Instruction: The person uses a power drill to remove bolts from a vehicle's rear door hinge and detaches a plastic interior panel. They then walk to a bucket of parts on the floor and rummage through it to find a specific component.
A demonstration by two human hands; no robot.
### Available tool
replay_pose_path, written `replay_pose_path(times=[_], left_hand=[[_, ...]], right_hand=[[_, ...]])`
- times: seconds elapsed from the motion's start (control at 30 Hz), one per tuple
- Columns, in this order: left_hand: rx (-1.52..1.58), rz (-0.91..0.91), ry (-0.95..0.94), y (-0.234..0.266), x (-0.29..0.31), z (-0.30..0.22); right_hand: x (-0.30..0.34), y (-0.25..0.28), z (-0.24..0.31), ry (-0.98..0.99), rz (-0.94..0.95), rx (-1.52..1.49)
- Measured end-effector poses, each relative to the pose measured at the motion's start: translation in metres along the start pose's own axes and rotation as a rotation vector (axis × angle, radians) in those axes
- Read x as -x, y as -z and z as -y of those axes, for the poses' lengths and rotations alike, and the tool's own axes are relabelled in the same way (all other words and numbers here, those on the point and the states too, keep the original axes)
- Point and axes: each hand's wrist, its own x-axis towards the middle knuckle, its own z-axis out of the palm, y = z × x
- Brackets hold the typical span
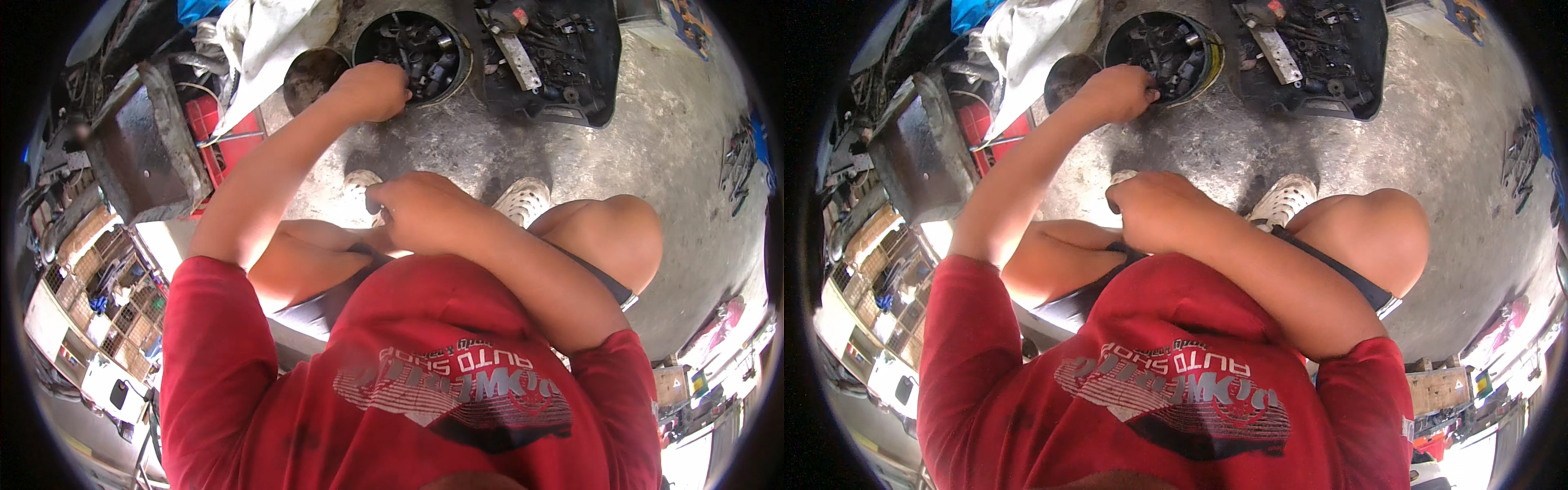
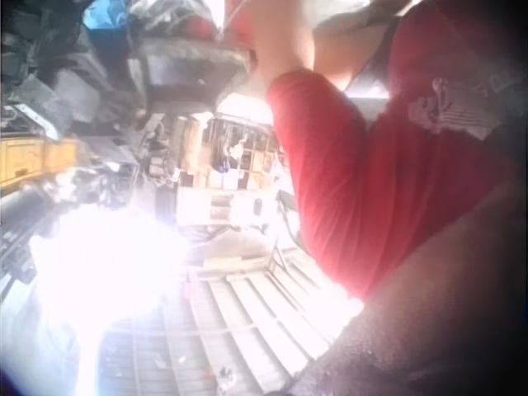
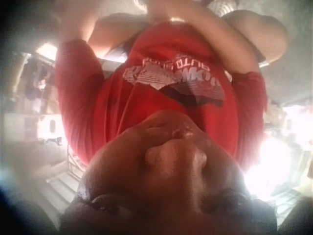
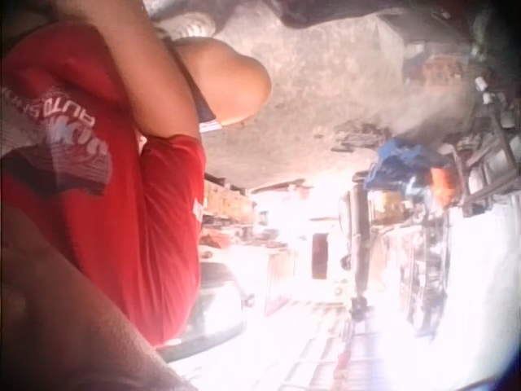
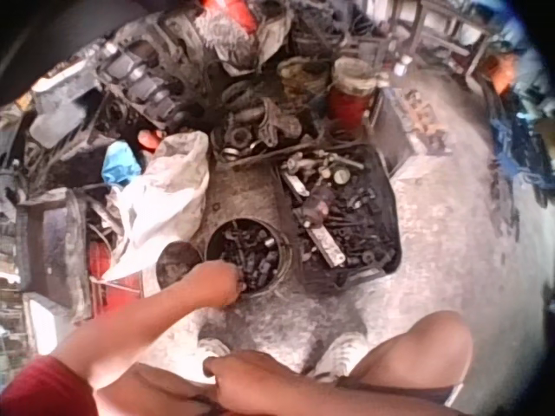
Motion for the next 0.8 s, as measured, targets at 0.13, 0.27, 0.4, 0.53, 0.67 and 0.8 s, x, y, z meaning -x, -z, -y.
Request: replay_pose_path(times=[0.13, 0.27, 0.4, 0.53, 0.67, 0.8], left_hand=[[0.016, -0.139, 0.178, 0.01, 0.025, -0.001], [0.031, -0.253, 0.323, 0.036, 0.064, 0.024], [0.057, -0.281, 0.318, 0.039, 0.066, 0.033], [0.055, -0.274, 0.291, 0.026, 0.042, 0.013], [0.114, -0.373, 0.24, 0.01, 0.039, 0.003], [0.585, -0.394, 0.204, 0.007, 0.061, 0.013]], right_hand=[[-0.005, -0.004, -0.005, 0.098, -0.062, 0.022], [-0.006, 0.007, 0.005, 0.019, 0.012, 0.018], [-0.013, 0.011, 0.008, -0.023, 0.084, 0.048], [-0.018, 0.013, 0.011, -0.044, 0.117, 0.074], [-0.017, 0.013, 0.016, -0.026, 0.091, 0.057], [-0.012, 0.006, 0.008, 0.09, -0.194, -0.063]])
